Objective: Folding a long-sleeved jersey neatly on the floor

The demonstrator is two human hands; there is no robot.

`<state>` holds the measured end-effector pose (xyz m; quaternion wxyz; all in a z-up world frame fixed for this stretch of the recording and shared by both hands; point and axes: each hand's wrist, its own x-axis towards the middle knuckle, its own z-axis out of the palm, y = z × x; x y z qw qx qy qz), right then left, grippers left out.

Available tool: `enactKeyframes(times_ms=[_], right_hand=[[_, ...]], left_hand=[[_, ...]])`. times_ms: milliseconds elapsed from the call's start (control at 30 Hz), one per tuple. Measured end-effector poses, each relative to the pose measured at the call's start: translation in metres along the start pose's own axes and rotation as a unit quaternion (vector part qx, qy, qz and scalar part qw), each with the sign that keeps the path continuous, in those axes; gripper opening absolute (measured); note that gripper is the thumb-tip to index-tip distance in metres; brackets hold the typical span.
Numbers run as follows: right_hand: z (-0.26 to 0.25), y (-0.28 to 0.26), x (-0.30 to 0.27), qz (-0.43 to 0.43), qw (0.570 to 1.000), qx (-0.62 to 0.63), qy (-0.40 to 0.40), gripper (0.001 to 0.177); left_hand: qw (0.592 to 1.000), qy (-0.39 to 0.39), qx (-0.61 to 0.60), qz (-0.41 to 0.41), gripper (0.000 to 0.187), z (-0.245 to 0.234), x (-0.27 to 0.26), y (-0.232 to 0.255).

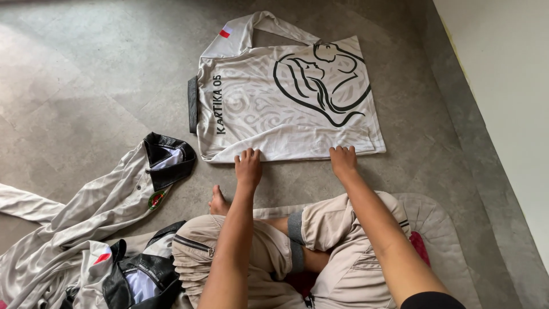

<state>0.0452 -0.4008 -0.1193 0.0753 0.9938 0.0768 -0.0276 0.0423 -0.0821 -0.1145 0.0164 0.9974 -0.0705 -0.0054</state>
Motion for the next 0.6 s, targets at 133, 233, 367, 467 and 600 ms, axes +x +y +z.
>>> enactKeyframes(times_ms=[133,233,367,467,600], right_hand=[[0.004,0.000,0.006,-0.009,1.000,-0.012,0.027,0.020],[0.006,0.000,0.006,0.000,1.000,-0.008,0.014,0.022],[-0.004,-0.001,-0.002,-0.020,0.999,0.022,-0.017,0.020],[-0.014,-0.004,-0.009,-0.040,0.995,0.050,-0.082,0.020],[-0.006,-0.004,-0.016,-0.051,0.983,0.041,-0.171,0.022]], left_hand=[[1.000,0.000,-0.001,-0.006,0.026,-0.004,0.005,0.001],[1.000,0.012,-0.001,-0.015,0.021,-0.007,0.006,0.001],[1.000,0.016,-0.005,-0.025,0.022,-0.013,-0.002,0.001],[0.999,-0.021,-0.001,-0.028,0.024,-0.013,-0.011,0.000],[0.995,-0.095,0.029,-0.006,0.028,0.012,-0.014,-0.008]])
